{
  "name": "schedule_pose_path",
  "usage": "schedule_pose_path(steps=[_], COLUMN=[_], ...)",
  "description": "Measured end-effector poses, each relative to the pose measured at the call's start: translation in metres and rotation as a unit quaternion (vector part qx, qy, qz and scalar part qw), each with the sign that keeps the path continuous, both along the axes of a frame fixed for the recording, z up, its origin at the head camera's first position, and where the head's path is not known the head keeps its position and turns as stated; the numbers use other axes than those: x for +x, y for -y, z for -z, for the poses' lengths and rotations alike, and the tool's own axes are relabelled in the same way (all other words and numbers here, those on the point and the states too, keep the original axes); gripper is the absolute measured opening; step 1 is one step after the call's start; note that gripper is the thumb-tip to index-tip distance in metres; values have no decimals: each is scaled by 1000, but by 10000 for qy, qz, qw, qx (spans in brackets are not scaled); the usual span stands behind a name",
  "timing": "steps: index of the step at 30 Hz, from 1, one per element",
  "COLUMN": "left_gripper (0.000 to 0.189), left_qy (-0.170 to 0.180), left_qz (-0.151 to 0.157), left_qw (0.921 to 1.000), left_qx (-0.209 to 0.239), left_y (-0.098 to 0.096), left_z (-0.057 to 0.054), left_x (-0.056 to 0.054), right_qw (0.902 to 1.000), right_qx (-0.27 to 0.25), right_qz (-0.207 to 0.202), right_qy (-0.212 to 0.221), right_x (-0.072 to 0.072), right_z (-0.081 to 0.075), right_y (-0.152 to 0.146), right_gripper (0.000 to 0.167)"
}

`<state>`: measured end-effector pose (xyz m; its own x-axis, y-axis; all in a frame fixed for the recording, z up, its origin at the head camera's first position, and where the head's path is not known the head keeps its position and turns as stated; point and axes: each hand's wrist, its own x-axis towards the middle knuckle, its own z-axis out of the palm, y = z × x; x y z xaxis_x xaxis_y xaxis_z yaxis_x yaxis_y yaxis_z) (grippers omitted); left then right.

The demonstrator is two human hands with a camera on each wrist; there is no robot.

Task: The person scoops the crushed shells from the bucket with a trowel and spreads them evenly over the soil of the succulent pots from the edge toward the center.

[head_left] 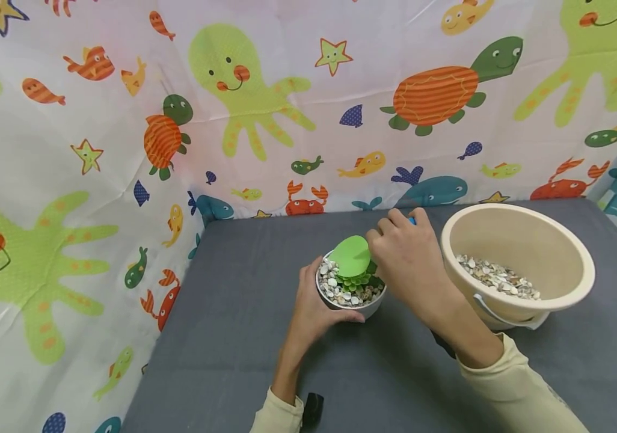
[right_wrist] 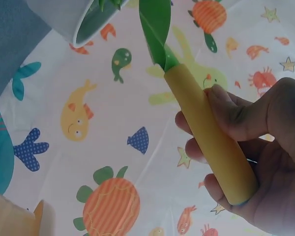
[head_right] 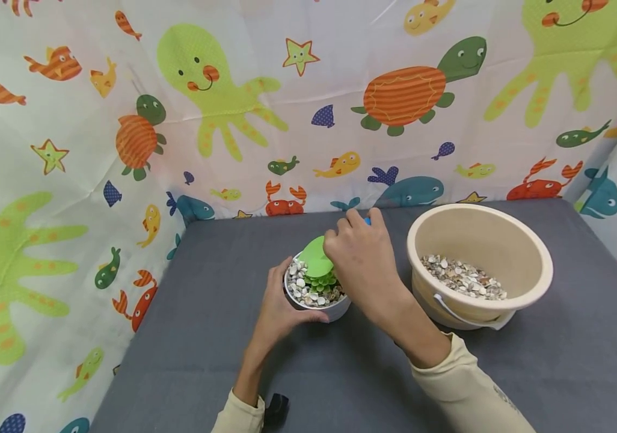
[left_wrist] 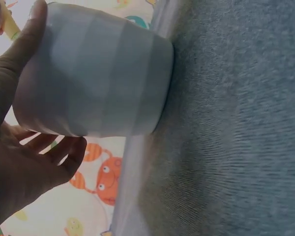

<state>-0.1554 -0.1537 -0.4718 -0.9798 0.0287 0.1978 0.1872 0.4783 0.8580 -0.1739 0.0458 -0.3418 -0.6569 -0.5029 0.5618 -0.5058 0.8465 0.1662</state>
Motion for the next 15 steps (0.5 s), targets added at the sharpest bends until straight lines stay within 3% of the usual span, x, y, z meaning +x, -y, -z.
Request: schedule_pose_path(steps=[8, 15], left_gripper=[129, 123], left_qy=[-165, -311], left_qz=[-527, -1122], left_qw=[9982, 9915], left_qx=[-222, -573], left_y=[-7, -14], left_z=[1, 5], left_x=[8, 16], right_qw=[10000, 9998], right_qx=[55, -106], right_qz=[41, -28], right_qy=[7, -150], right_x=[4, 6], right_z=[-4, -5], right_y=[-2, -8], right_gripper=[9, 6])
